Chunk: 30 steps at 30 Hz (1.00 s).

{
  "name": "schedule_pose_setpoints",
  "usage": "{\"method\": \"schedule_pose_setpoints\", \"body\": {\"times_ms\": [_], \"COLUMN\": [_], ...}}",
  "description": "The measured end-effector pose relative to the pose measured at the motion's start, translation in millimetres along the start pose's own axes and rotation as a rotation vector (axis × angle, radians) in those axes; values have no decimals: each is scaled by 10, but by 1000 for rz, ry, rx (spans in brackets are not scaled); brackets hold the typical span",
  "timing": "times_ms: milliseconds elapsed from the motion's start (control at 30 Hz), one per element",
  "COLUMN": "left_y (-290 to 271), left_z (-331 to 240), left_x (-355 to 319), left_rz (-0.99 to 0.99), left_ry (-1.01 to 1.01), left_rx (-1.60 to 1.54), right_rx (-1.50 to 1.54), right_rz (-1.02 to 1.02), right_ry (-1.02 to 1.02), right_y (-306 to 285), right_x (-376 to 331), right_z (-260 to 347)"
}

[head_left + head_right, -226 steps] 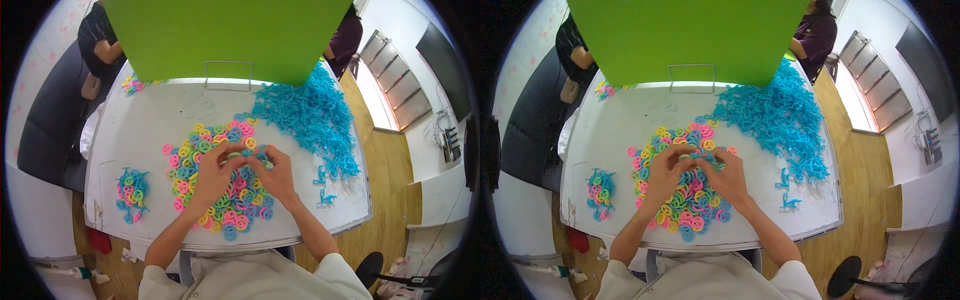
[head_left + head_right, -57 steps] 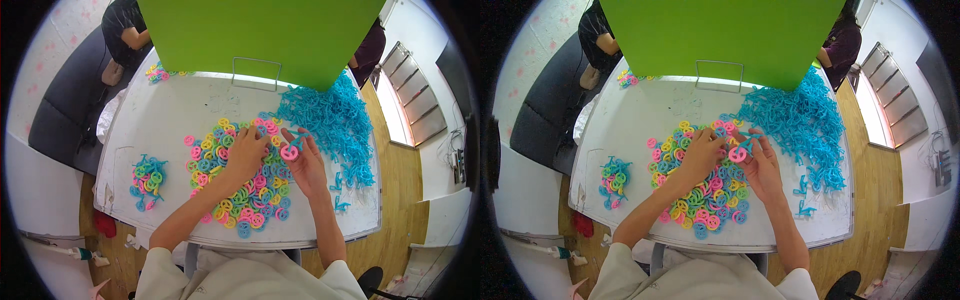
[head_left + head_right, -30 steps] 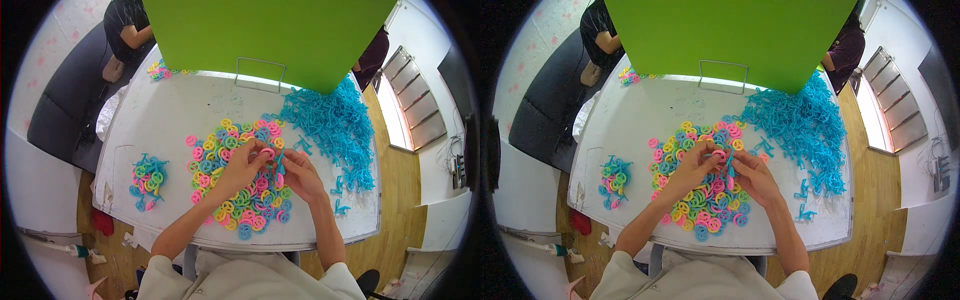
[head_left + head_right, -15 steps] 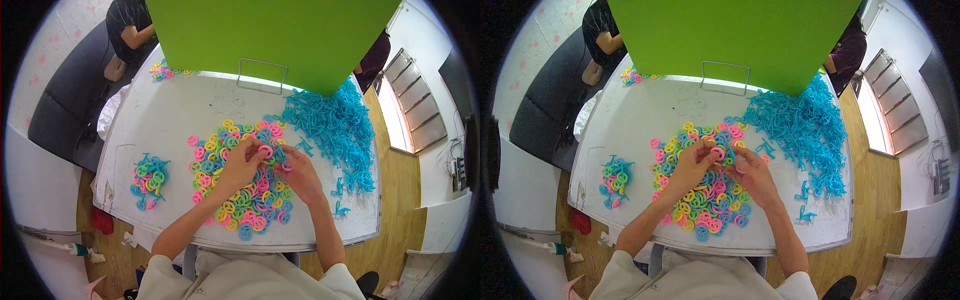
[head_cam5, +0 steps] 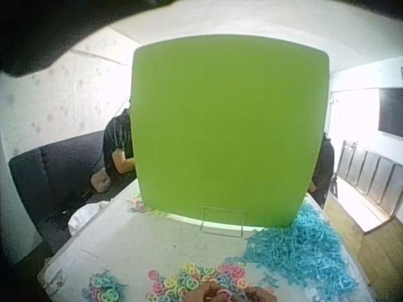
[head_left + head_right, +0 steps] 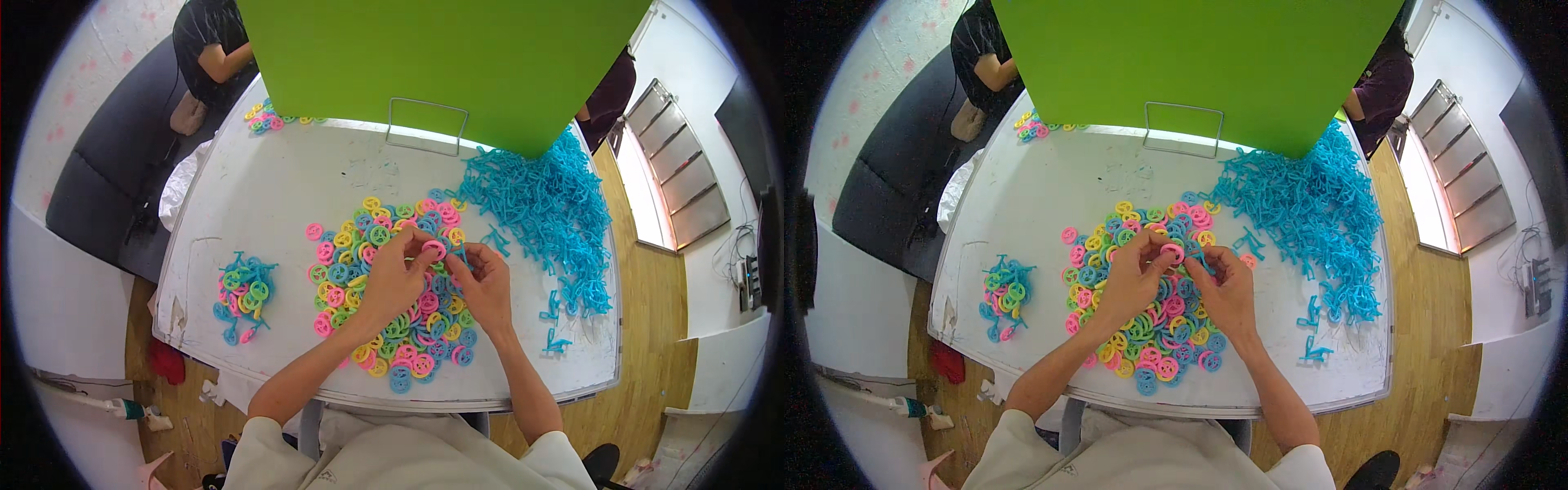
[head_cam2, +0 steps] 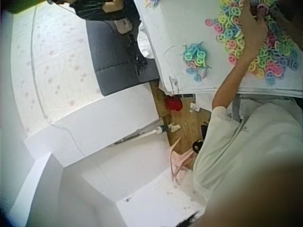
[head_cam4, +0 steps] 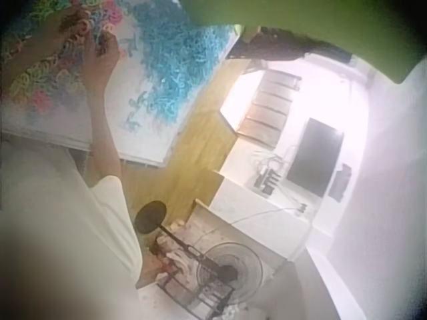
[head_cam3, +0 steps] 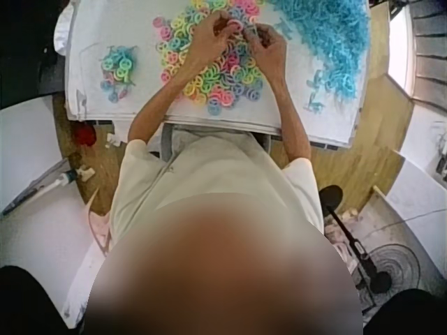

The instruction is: Connecting colorful plastic chain links together while sitting at a workbench.

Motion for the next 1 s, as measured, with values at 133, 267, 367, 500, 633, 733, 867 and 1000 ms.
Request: {"method": "schedule_pose_setpoints", "body": {"times_ms": [133,267,367,500,633,733,867,1000], "left_y": [-8,-19,-26,-31,-20,-26,-83,-65], "left_z": [5,48,23,83,85,187,101,-50], "left_x": [-3,-4,-8,-8,-13,-16,5,-34], "left_rz": [-31,-53,-65,-62,-51,-41,-71,-107], "left_ry": [-20,-51,-32,-35,-133,-266,-94,92], "left_rx": [-144,-240,-182,-163,-229,-359,-177,0], "right_rx": [25,72,136,174,147,39,51,208], "right_rz": [-2,13,35,47,42,32,47,63], "right_ry": [23,56,91,135,115,-7,-1,147], "right_y": [14,55,79,102,87,75,106,107], "right_x": [-9,-22,-35,-39,-26,-19,-17,-11], "right_z": [13,9,66,41,-53,-12,-10,-72]}}
Point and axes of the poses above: each hand's wrist, its own x-axis towards the middle knuckle, its own y-axis out of the palm, z = x × y, the point moved 10 cm from there along x, towards the middle knuckle, and after that the axes turned 1 degree about z, right-handed, at the moved point
